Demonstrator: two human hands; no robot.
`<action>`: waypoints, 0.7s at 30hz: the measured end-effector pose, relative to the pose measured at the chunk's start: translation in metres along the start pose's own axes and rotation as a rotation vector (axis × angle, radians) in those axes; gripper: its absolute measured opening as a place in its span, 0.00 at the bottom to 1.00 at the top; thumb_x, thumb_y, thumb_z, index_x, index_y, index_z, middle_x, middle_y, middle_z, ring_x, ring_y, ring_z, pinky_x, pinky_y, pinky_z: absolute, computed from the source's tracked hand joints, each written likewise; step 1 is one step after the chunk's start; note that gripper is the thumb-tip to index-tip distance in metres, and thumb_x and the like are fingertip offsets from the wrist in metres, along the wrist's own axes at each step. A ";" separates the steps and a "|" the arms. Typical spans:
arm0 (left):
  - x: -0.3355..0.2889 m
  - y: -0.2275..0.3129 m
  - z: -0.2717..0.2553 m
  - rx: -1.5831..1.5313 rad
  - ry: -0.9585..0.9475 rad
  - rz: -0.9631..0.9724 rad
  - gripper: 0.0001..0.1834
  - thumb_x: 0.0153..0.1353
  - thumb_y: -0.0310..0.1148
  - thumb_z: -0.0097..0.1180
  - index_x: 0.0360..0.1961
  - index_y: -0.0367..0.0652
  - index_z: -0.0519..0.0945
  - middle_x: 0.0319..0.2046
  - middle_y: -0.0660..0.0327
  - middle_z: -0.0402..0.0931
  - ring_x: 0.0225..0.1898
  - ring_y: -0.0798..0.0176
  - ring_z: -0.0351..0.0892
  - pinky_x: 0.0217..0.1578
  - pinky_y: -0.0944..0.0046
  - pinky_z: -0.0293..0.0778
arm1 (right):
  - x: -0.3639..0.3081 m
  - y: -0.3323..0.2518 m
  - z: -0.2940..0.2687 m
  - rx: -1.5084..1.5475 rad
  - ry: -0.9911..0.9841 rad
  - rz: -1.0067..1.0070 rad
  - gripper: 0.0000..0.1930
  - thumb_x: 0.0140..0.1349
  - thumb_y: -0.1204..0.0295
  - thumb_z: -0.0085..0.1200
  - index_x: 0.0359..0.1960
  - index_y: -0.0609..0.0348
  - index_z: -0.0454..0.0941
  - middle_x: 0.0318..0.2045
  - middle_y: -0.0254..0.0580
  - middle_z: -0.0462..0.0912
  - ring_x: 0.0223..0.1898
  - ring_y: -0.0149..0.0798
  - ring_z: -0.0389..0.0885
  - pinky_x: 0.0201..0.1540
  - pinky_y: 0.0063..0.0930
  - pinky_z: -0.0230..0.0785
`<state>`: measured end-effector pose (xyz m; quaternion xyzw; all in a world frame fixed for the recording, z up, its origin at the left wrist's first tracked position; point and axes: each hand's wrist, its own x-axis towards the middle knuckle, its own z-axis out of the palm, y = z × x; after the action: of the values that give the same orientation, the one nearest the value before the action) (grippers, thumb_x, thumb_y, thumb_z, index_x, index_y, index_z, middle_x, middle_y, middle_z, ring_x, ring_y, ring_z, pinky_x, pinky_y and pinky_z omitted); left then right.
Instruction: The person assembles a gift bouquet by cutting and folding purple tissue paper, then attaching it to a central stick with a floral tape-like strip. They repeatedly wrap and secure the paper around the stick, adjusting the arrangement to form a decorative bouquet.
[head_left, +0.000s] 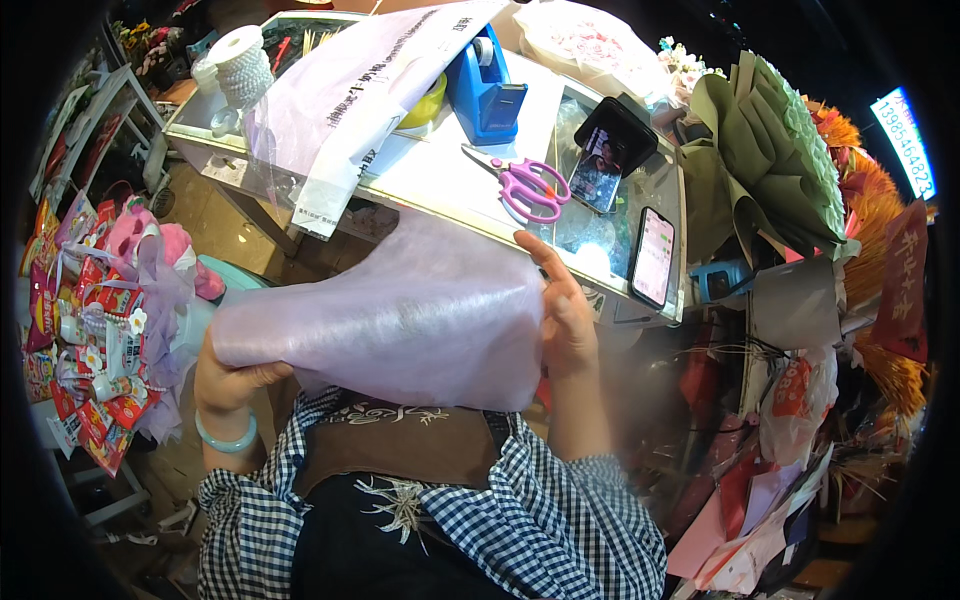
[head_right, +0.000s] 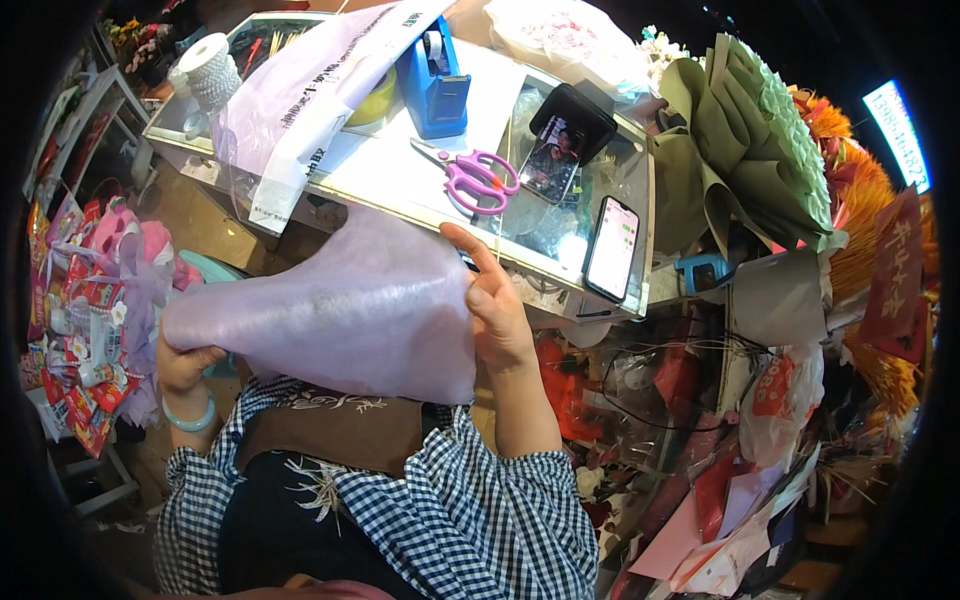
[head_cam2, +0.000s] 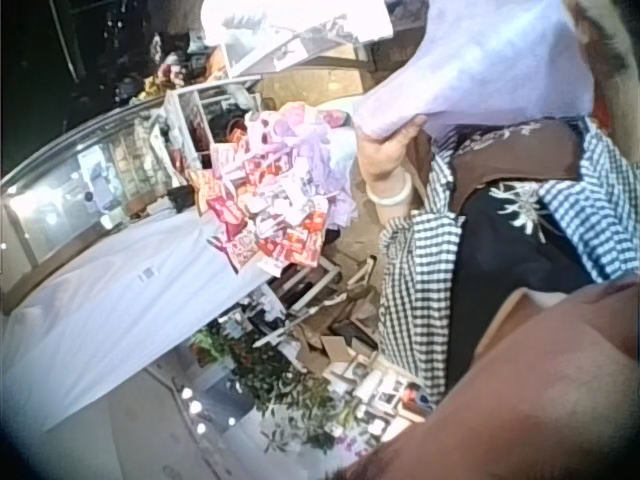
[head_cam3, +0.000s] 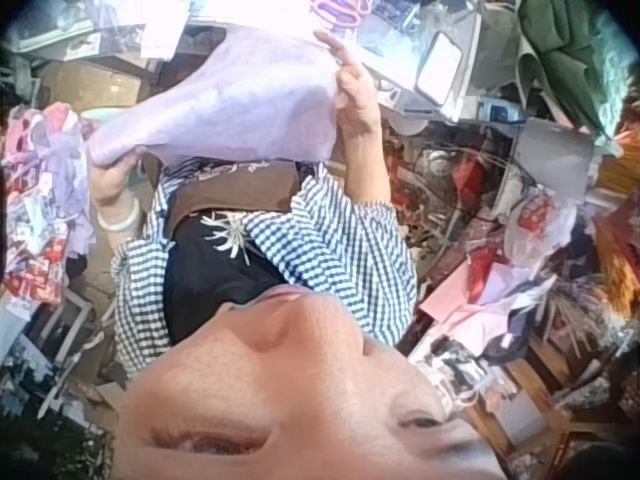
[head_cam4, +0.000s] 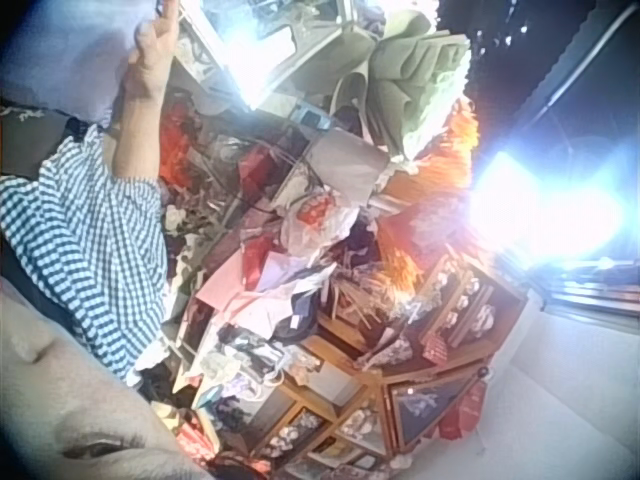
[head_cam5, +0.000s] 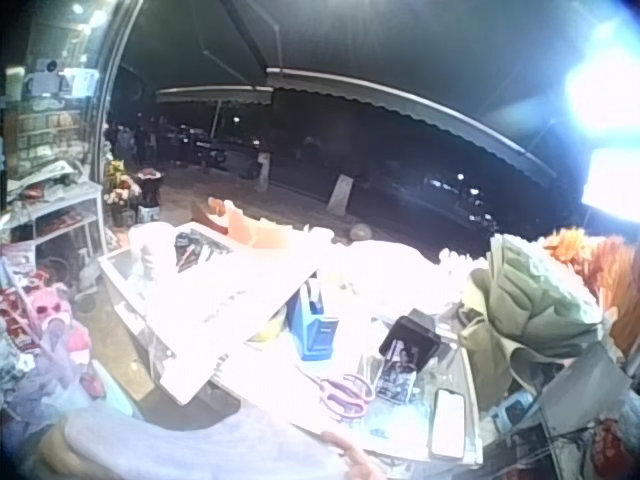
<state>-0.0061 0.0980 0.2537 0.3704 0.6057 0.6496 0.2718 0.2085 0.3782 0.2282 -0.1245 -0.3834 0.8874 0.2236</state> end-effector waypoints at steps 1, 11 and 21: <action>-0.001 0.001 0.000 0.041 0.005 -0.006 0.19 0.44 0.29 0.72 0.38 0.32 0.81 0.38 0.54 0.81 0.43 0.59 0.79 0.47 0.61 0.70 | 0.002 0.001 -0.001 -0.042 0.009 -0.011 0.39 0.50 0.65 0.65 0.61 0.67 0.58 0.44 0.44 0.78 0.45 0.34 0.78 0.50 0.26 0.69; 0.009 0.006 -0.004 0.063 -0.132 0.015 0.15 0.47 0.31 0.69 0.34 0.33 0.82 0.35 0.54 0.81 0.40 0.56 0.79 0.46 0.61 0.69 | -0.005 0.005 -0.013 -0.055 0.004 -0.177 0.32 0.52 0.72 0.61 0.60 0.66 0.63 0.47 0.42 0.76 0.50 0.33 0.74 0.56 0.26 0.65; 0.014 0.009 -0.004 -0.005 -0.101 -0.078 0.18 0.55 0.34 0.63 0.40 0.30 0.79 0.36 0.56 0.81 0.39 0.63 0.78 0.44 0.65 0.70 | 0.000 0.005 -0.011 -0.229 0.047 -0.090 0.16 0.53 0.78 0.59 0.45 0.66 0.78 0.46 0.39 0.76 0.46 0.30 0.73 0.49 0.20 0.66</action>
<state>-0.0169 0.1060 0.2645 0.3780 0.6036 0.6206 0.3280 0.2114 0.3819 0.2173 -0.1527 -0.4822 0.8236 0.2566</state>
